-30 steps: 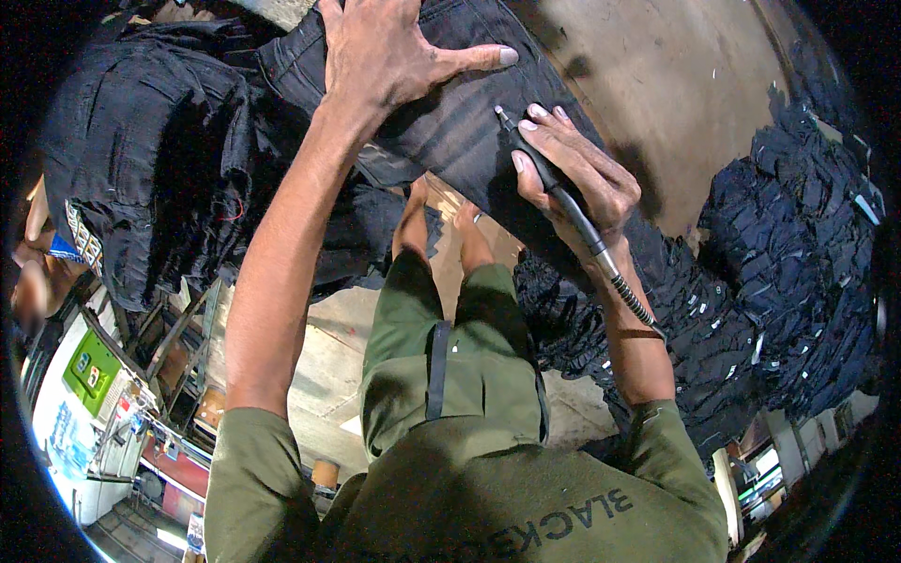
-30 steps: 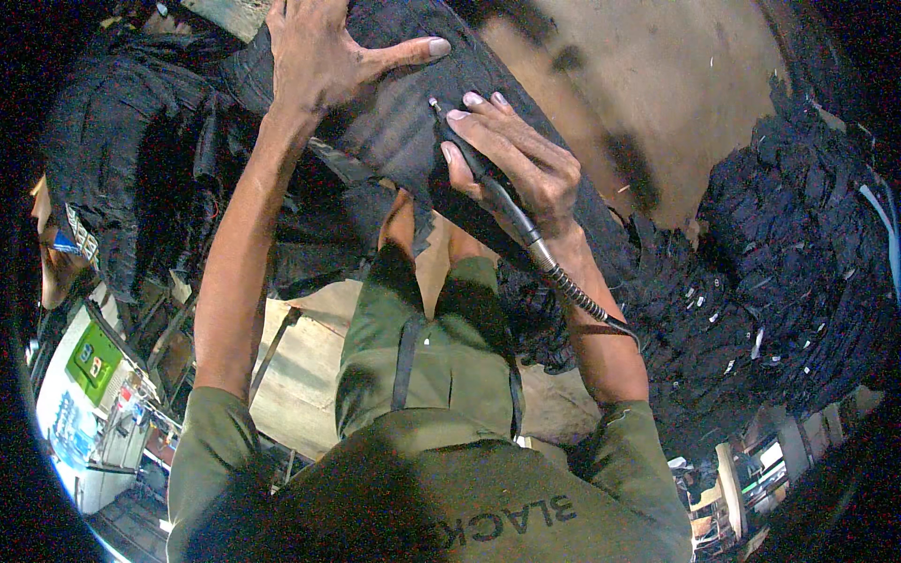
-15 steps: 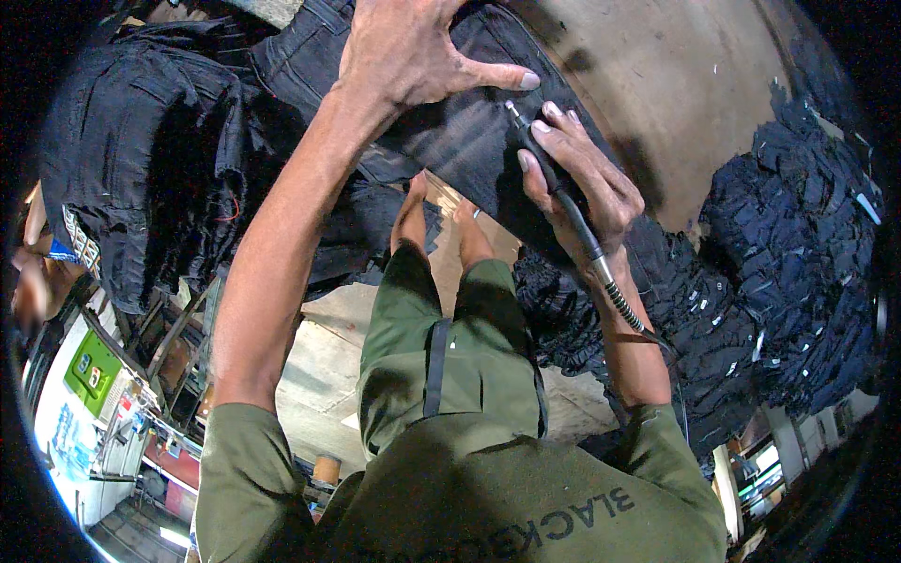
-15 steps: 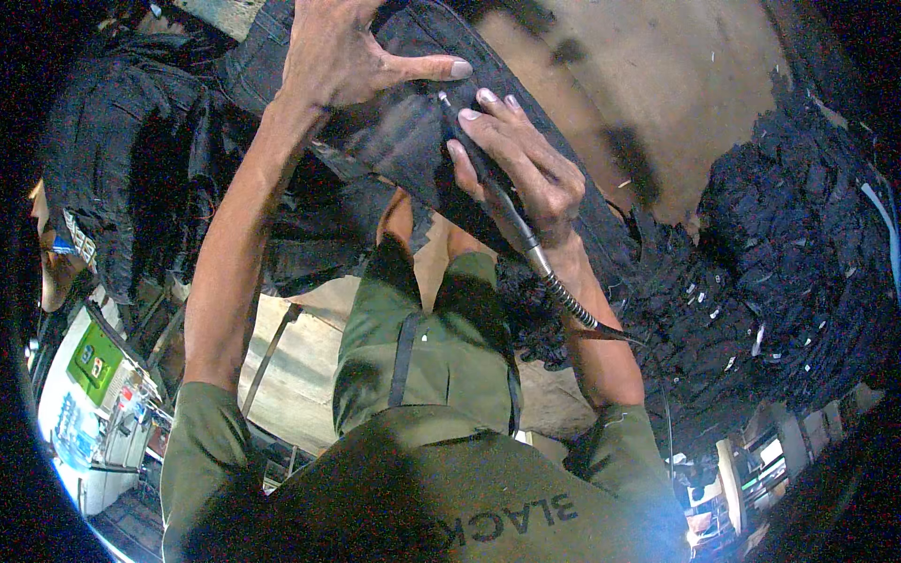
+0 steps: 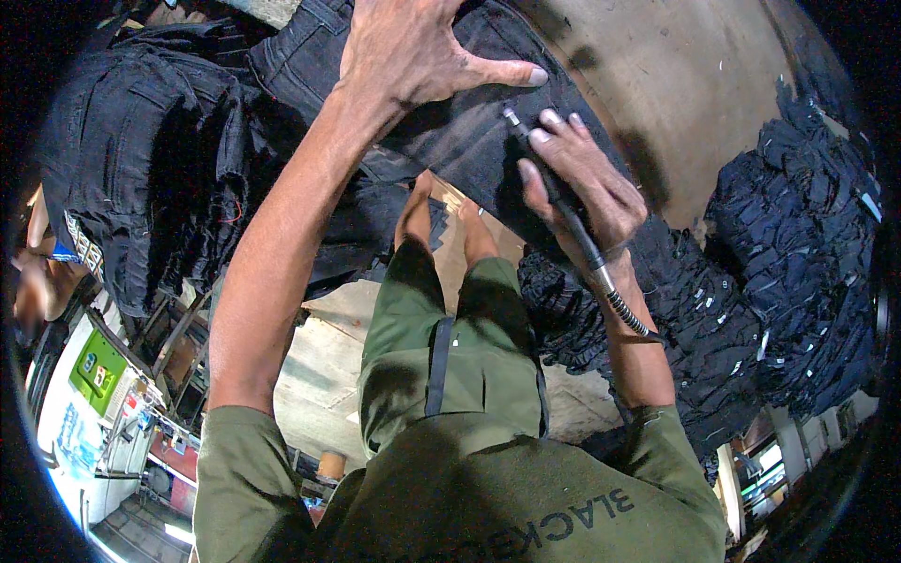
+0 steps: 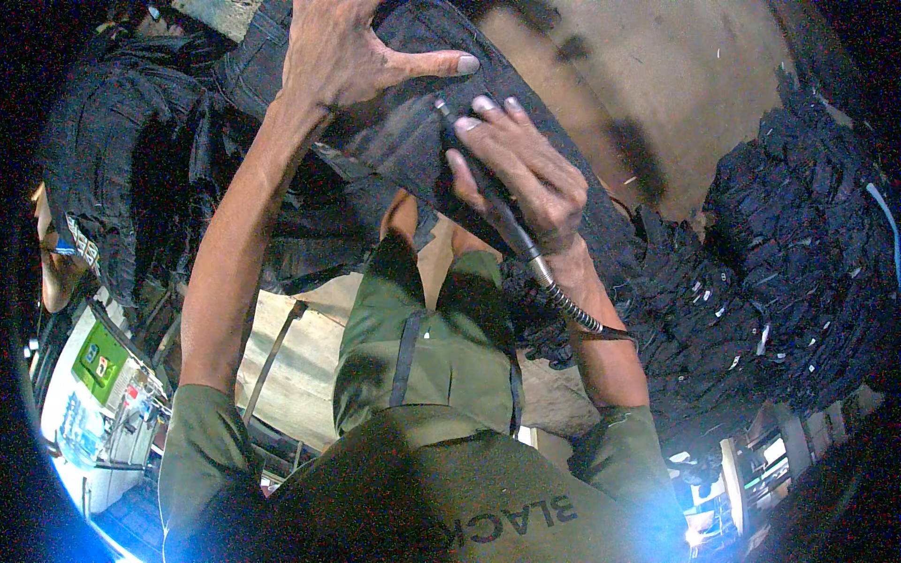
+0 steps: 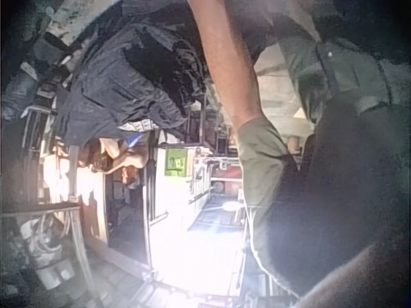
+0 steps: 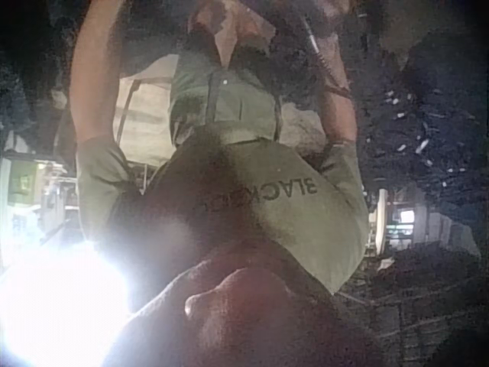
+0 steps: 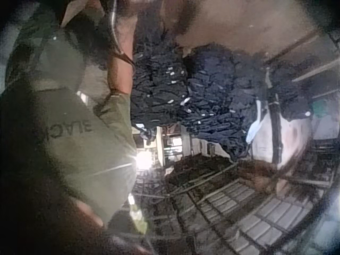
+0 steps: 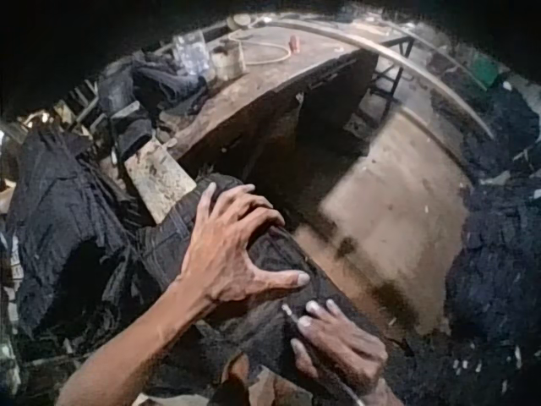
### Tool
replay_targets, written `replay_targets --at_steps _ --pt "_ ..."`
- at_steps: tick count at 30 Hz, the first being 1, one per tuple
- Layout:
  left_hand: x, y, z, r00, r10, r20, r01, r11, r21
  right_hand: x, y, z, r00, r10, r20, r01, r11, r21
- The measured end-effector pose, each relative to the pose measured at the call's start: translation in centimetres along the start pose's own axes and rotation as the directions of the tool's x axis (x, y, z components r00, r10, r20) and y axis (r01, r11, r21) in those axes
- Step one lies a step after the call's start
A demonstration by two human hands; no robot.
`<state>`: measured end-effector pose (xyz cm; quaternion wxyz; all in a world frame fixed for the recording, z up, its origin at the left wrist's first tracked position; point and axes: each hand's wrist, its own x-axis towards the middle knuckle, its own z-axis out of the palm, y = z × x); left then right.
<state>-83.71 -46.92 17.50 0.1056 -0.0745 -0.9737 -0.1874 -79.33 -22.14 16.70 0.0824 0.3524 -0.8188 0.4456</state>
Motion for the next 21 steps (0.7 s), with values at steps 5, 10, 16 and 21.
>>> replay_targets --at_steps 5,10,16,21 --pt "-0.02 -0.05 0.07 1.0 -0.014 0.013 0.014 1.0 -0.013 0.03 0.1 0.14 0.999 0.032 -0.014 -0.032 0.999 -0.002" --pt "-0.02 -0.04 0.18 1.0 -0.019 0.008 0.019 1.0 -0.002 0.02 0.08 -0.02 1.0 -0.004 0.027 0.003 0.999 0.036" --pt "-0.04 -0.06 0.11 1.0 -0.02 0.016 0.02 1.0 -0.003 -0.16 -0.19 -0.13 0.999 0.004 0.047 -0.004 1.0 0.005" --pt "-0.02 -0.05 0.11 0.999 -0.035 0.029 0.035 0.999 -0.006 -0.2 -0.07 -0.04 1.0 0.018 -0.022 -0.018 1.0 -0.015"
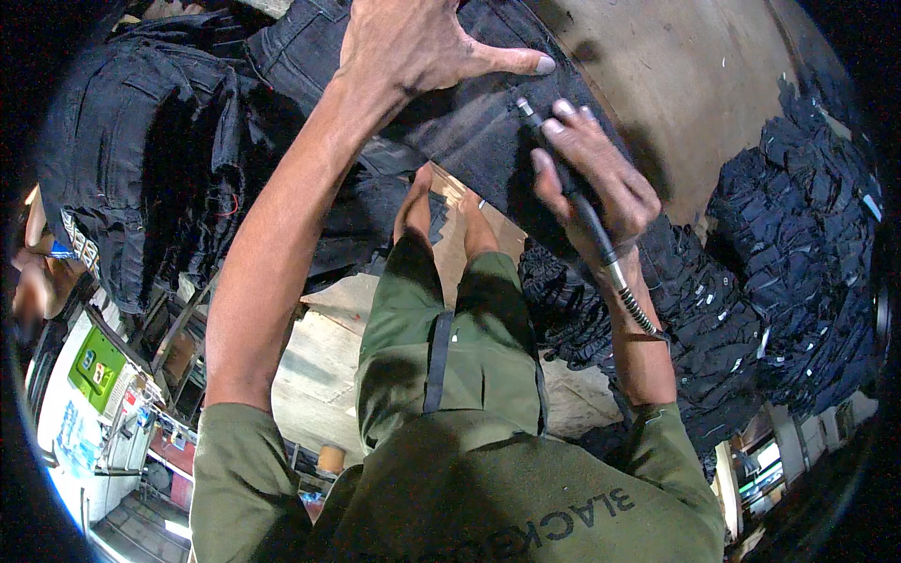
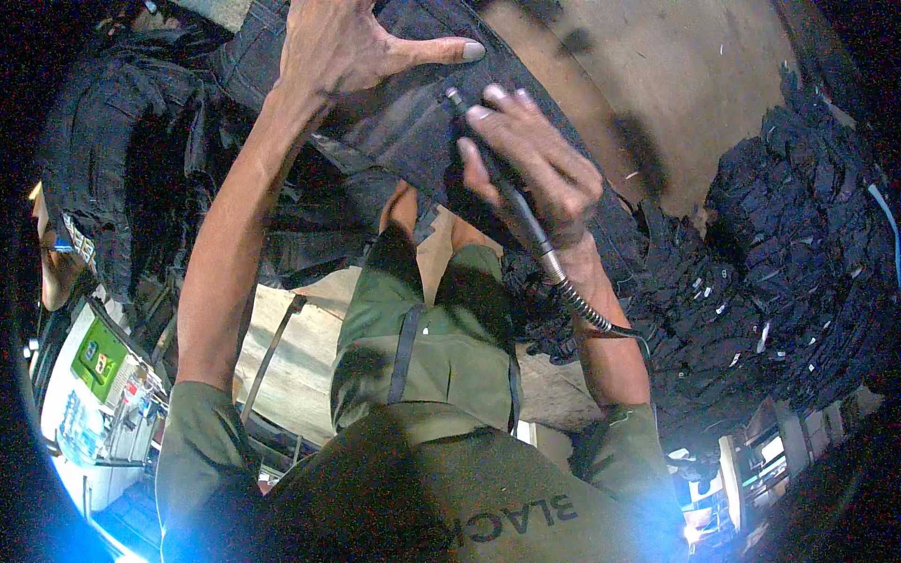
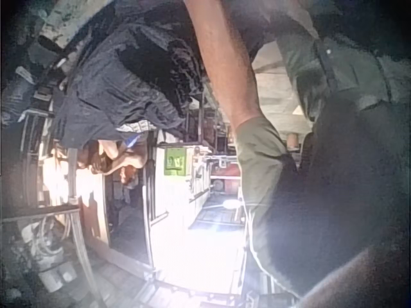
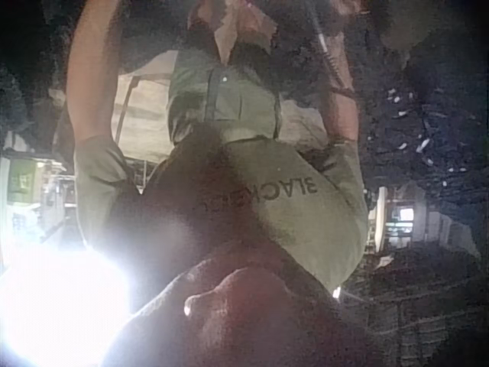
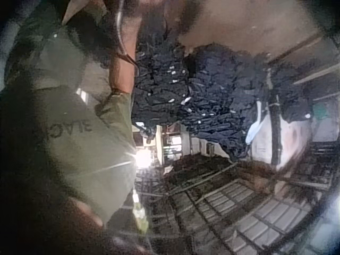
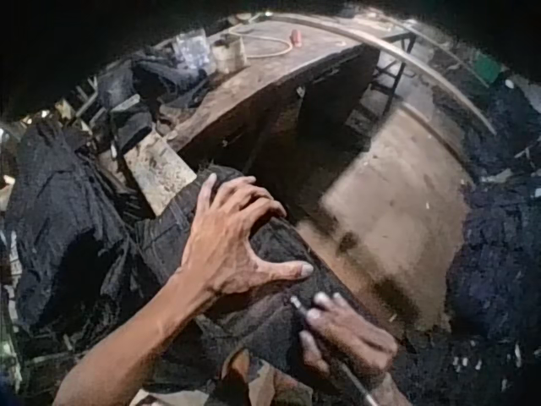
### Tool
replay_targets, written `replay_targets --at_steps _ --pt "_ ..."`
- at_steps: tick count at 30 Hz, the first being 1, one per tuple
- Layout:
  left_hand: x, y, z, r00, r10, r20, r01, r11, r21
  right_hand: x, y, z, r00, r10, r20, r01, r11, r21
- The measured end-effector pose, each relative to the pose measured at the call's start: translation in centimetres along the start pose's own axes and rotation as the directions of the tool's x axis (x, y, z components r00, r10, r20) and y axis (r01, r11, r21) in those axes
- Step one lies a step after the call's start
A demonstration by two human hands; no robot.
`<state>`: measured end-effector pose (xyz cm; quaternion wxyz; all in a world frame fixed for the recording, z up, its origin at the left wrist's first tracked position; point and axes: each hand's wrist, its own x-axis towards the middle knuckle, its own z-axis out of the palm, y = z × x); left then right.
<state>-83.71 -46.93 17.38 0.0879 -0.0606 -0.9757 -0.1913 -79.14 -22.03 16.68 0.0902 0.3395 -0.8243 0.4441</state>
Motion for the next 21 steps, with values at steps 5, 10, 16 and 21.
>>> replay_targets --at_steps 5,10,16,21 --pt "0.0 -0.09 0.07 1.0 0.002 0.003 -0.002 1.0 0.003 -0.16 -0.08 -0.18 1.0 0.026 0.001 -0.026 1.0 -0.015" --pt "-0.01 -0.07 0.24 1.0 0.015 -0.025 -0.015 1.0 0.016 -0.32 -0.05 -0.33 1.0 0.028 0.01 -0.028 0.999 0.02" --pt "-0.01 -0.05 0.21 1.0 0.012 -0.018 -0.012 1.0 0.024 -0.42 0.14 -0.35 0.999 0.035 -0.024 -0.035 0.999 0.004" --pt "0.0 -0.09 0.23 1.0 0.01 -0.011 -0.01 1.0 0.015 -0.58 -0.04 -0.44 0.999 0.035 -0.024 -0.035 0.999 -0.023"
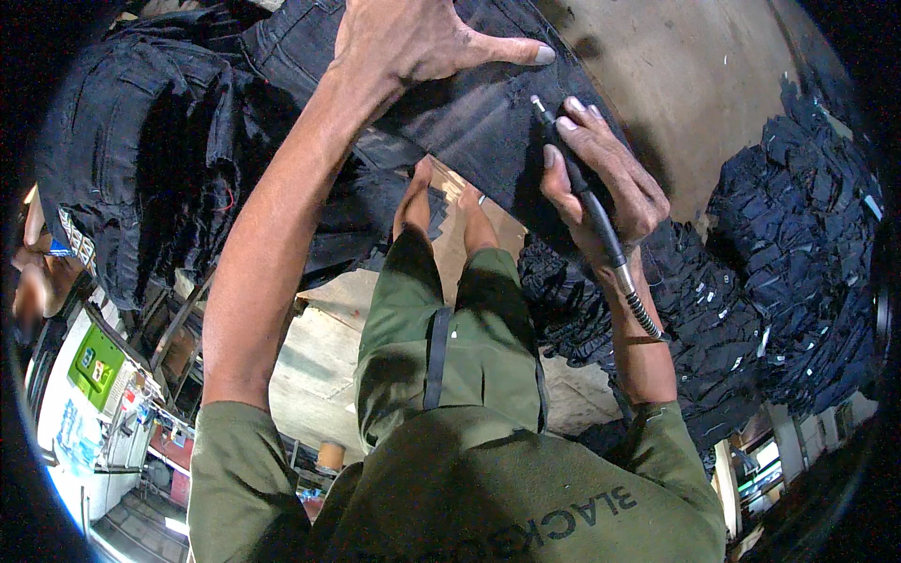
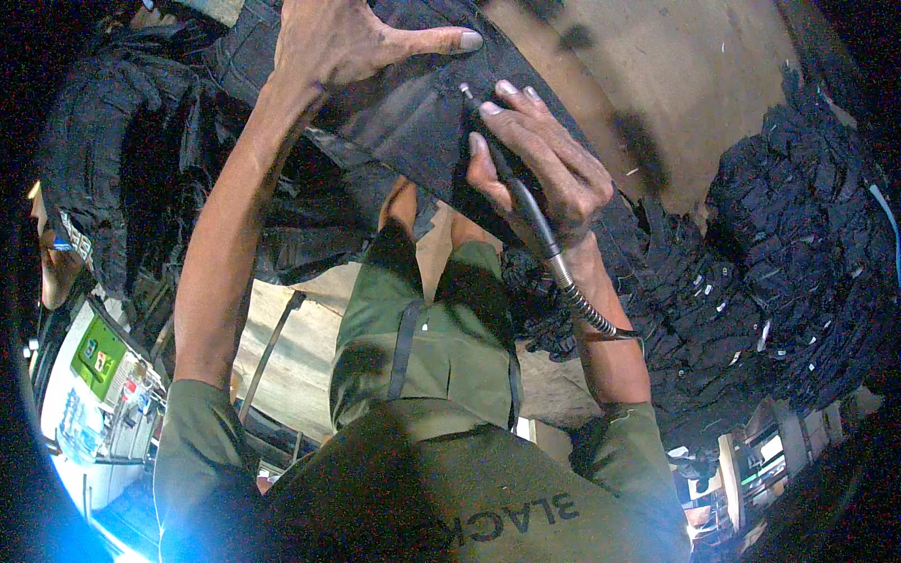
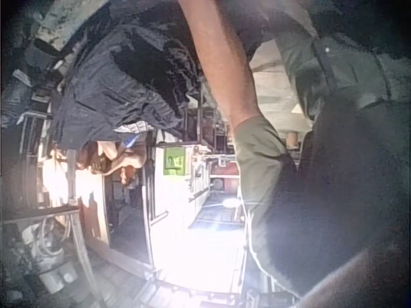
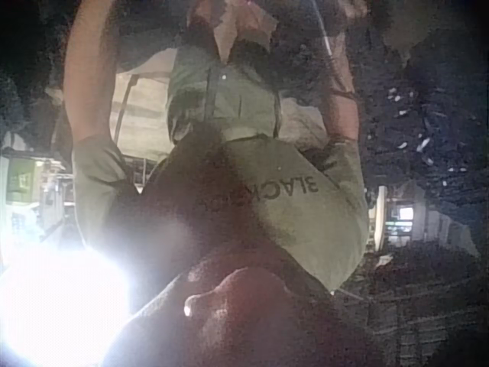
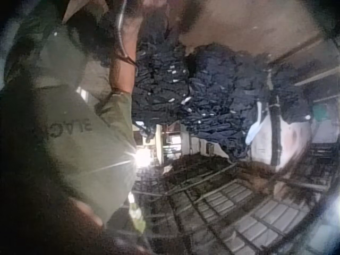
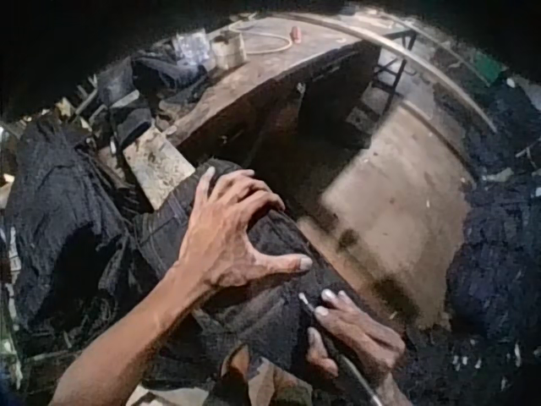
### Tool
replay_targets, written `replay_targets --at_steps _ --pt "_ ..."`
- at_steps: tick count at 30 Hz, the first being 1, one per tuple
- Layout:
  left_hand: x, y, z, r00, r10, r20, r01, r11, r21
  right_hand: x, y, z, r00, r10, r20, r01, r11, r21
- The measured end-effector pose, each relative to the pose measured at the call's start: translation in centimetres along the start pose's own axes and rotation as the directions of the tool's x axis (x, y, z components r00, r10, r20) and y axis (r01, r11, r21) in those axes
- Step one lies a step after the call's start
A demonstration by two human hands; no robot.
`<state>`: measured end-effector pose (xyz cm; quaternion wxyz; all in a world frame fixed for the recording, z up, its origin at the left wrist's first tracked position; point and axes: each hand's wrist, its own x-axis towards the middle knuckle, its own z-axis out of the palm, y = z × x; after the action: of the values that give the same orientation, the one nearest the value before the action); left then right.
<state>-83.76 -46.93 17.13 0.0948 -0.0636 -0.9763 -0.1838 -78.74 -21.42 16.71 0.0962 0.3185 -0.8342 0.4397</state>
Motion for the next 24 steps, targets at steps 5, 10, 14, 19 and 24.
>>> replay_targets --at_steps 5,10,14,19,24 --pt "0.0 0.0 0.0 1.0 0.016 -0.019 -0.015 0.999 0.032 0.0 -0.1 -0.2 1.0 -0.001 0.011 0.0 0.999 0.042" --pt "0.0 0.0 0.1 0.998 0.044 -0.044 -0.042 0.998 0.04 -0.2 0.0 -0.5 1.0 0.011 0.007 -0.011 0.998 0.066" --pt "-0.1 -0.1 0.3 0.997 0.047 -0.055 -0.045 0.998 0.038 -0.7 -0.2 -1.0 0.999 0.02 0.04 -0.022 0.998 0.058" --pt "-0.1 -0.1 0.4 0.997 0.046 -0.062 -0.042 0.998 0.051 -1.0 -0.5 -1.3 0.999 0.049 0.005 -0.049 0.997 0.055" --pt "0.0 -0.2 0.4 0.998 0.046 -0.043 -0.044 0.998 0.034 -0.6 0.0 -0.5 1.0 -0.008 0.029 0.005 0.996 0.091"
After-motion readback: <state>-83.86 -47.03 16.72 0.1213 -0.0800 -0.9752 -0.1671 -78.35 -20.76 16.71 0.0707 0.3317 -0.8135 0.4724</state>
